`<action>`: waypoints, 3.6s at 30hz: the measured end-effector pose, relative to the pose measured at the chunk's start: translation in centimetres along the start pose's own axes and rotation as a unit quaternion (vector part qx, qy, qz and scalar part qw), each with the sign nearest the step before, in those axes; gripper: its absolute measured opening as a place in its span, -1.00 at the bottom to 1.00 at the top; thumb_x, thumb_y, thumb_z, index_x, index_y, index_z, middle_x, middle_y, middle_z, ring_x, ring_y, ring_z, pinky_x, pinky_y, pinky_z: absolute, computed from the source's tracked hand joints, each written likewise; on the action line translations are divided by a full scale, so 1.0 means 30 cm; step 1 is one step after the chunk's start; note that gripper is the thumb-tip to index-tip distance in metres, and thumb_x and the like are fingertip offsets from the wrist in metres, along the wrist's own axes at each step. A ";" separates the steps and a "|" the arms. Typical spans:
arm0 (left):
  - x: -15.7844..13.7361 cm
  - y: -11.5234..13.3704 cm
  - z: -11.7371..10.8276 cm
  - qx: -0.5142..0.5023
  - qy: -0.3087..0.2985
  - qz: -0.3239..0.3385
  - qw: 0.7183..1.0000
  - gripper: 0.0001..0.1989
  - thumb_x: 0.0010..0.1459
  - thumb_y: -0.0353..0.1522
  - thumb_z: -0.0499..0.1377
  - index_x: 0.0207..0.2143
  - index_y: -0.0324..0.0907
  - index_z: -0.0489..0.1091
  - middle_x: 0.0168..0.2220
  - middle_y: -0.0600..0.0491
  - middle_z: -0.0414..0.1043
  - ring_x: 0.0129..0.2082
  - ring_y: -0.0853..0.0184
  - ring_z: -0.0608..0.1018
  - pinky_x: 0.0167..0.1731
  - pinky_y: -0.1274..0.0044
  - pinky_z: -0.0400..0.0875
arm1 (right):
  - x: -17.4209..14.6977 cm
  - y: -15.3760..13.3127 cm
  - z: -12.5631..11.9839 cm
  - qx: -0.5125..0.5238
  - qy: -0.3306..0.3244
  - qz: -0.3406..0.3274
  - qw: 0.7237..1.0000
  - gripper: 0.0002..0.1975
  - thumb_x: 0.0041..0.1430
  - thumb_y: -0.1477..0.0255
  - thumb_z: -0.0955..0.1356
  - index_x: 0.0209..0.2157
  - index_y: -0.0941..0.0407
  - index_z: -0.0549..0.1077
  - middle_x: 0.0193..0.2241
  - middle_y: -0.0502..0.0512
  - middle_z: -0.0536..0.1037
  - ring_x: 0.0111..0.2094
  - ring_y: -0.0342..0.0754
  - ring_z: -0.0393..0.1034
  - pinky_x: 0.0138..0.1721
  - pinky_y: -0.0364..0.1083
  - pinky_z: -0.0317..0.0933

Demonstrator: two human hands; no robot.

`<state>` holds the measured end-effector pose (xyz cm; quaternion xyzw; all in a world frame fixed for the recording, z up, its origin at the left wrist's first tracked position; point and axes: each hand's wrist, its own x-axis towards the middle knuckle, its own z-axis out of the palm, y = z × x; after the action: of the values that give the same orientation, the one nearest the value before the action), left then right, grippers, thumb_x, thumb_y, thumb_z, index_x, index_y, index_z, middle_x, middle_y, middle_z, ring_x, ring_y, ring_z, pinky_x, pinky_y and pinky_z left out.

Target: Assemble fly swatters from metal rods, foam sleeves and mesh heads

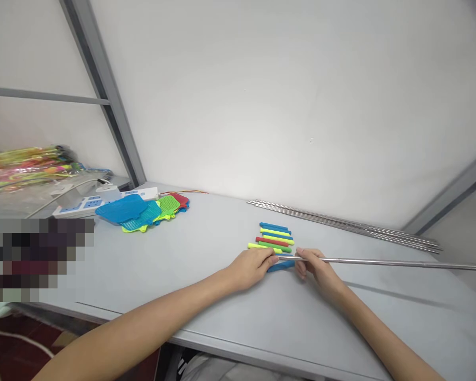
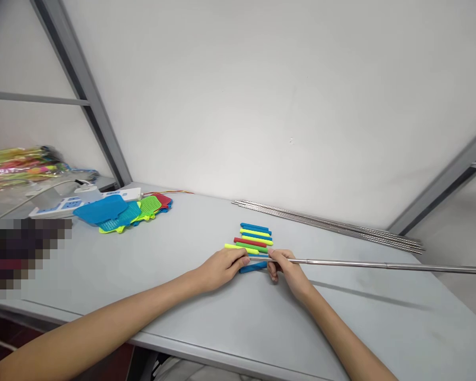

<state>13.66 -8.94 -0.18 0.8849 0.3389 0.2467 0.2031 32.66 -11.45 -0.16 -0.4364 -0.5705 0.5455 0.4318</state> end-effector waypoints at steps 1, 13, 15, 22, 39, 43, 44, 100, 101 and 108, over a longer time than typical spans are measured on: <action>0.002 0.002 -0.003 -0.006 0.007 -0.003 1.000 -0.72 0.17 -0.28 -0.20 -0.50 -0.18 0.14 -0.48 0.13 0.28 -0.49 0.44 0.30 -0.50 0.61 0.12 | -0.001 -0.003 0.000 -0.005 0.005 -0.002 1.000 -0.58 0.09 0.30 0.15 -0.76 0.18 0.17 -0.76 -0.04 0.16 -0.68 -0.21 0.10 -0.57 -0.17 0.00; 0.026 0.004 -0.066 -0.018 0.077 0.016 0.997 -0.76 0.16 -0.29 -0.17 -0.44 -0.19 0.19 -0.44 0.11 0.24 -0.41 0.43 0.30 -0.40 0.61 0.17 | -0.002 -0.033 -0.011 0.019 0.040 -0.012 0.999 -0.60 0.07 0.30 0.19 -0.75 0.17 0.16 -0.75 -0.04 0.16 -0.68 -0.22 0.05 -0.58 -0.17 -0.06; 0.026 0.007 -0.078 -0.013 0.070 0.029 0.997 -0.74 0.18 -0.31 -0.21 -0.42 -0.19 0.20 -0.44 0.10 0.24 -0.41 0.44 0.29 -0.39 0.60 0.18 | -0.001 -0.039 -0.018 0.032 0.046 -0.010 0.998 -0.60 0.07 0.30 0.19 -0.76 0.17 0.15 -0.75 -0.05 0.16 -0.68 -0.22 0.05 -0.58 -0.17 -0.07; 0.028 0.009 -0.112 0.053 0.049 0.064 0.995 -0.74 0.19 -0.33 -0.23 -0.38 -0.20 0.19 -0.41 0.08 0.26 -0.39 0.43 0.31 -0.35 0.61 0.17 | -0.002 -0.048 -0.026 0.063 0.023 -0.005 0.998 -0.61 0.07 0.31 0.18 -0.75 0.17 0.16 -0.74 -0.04 0.15 -0.69 -0.23 0.05 -0.60 -0.18 -0.07; -0.010 0.005 -0.102 0.124 -0.096 0.064 0.986 -0.79 0.14 -0.38 -0.18 -0.43 -0.18 0.21 -0.46 0.06 0.34 -0.48 0.39 0.37 -0.48 0.60 0.16 | -0.030 -0.002 0.001 0.049 -0.163 0.098 0.981 -0.51 0.11 0.16 0.03 -0.49 0.23 0.34 -0.71 0.02 0.31 -0.73 -0.23 0.16 -0.76 -0.25 -0.04; -0.015 0.010 -0.096 0.124 -0.094 0.069 0.985 -0.78 0.14 -0.38 -0.18 -0.46 -0.18 0.20 -0.48 0.07 0.32 -0.51 0.39 0.36 -0.52 0.59 0.15 | -0.030 -0.008 0.001 0.029 -0.165 0.101 0.981 -0.50 0.09 0.14 0.05 -0.50 0.24 0.35 -0.69 0.04 0.33 -0.71 -0.22 0.16 -0.74 -0.24 -0.01; -0.015 0.011 -0.093 0.117 -0.092 0.070 0.986 -0.78 0.13 -0.38 -0.18 -0.47 -0.18 0.20 -0.48 0.07 0.31 -0.50 0.39 0.36 -0.52 0.59 0.15 | -0.030 -0.009 0.001 0.024 -0.165 0.102 0.981 -0.50 0.09 0.14 0.05 -0.51 0.24 0.35 -0.69 0.05 0.33 -0.71 -0.22 0.17 -0.73 -0.24 0.00; 0.002 0.012 -0.055 0.009 -0.023 0.003 1.000 -0.67 0.18 -0.28 -0.26 -0.46 -0.18 0.20 -0.45 0.09 0.30 -0.48 0.41 0.32 -0.45 0.59 0.17 | -0.006 -0.048 -0.019 -0.025 -0.038 0.032 0.998 -0.59 0.09 0.23 0.11 -0.49 0.23 0.39 -0.65 0.03 0.31 -0.63 -0.21 0.19 -0.58 -0.19 0.09; -0.002 0.011 -0.051 0.022 -0.041 0.016 0.999 -0.69 0.17 -0.29 -0.24 -0.48 -0.18 0.19 -0.47 0.09 0.29 -0.48 0.41 0.32 -0.46 0.59 0.16 | -0.008 -0.049 -0.018 -0.030 -0.060 0.036 0.997 -0.58 0.10 0.22 0.10 -0.49 0.23 0.39 -0.64 0.04 0.32 -0.62 -0.21 0.19 -0.59 -0.19 0.09; -0.027 0.013 -0.006 0.019 -0.079 0.034 0.996 -0.74 0.16 -0.35 -0.23 -0.50 -0.18 0.14 -0.54 0.11 0.22 -0.53 0.42 0.28 -0.50 0.62 0.13 | -0.023 -0.048 -0.022 -0.064 -0.177 0.069 0.980 -0.49 0.13 0.20 0.03 -0.50 0.25 0.39 -0.60 0.10 0.36 -0.63 -0.21 0.20 -0.67 -0.22 0.06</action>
<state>13.22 -9.74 -0.08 0.9166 0.2957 0.1760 0.2035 33.43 -12.00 1.30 -0.3983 -0.6402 0.6048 0.2565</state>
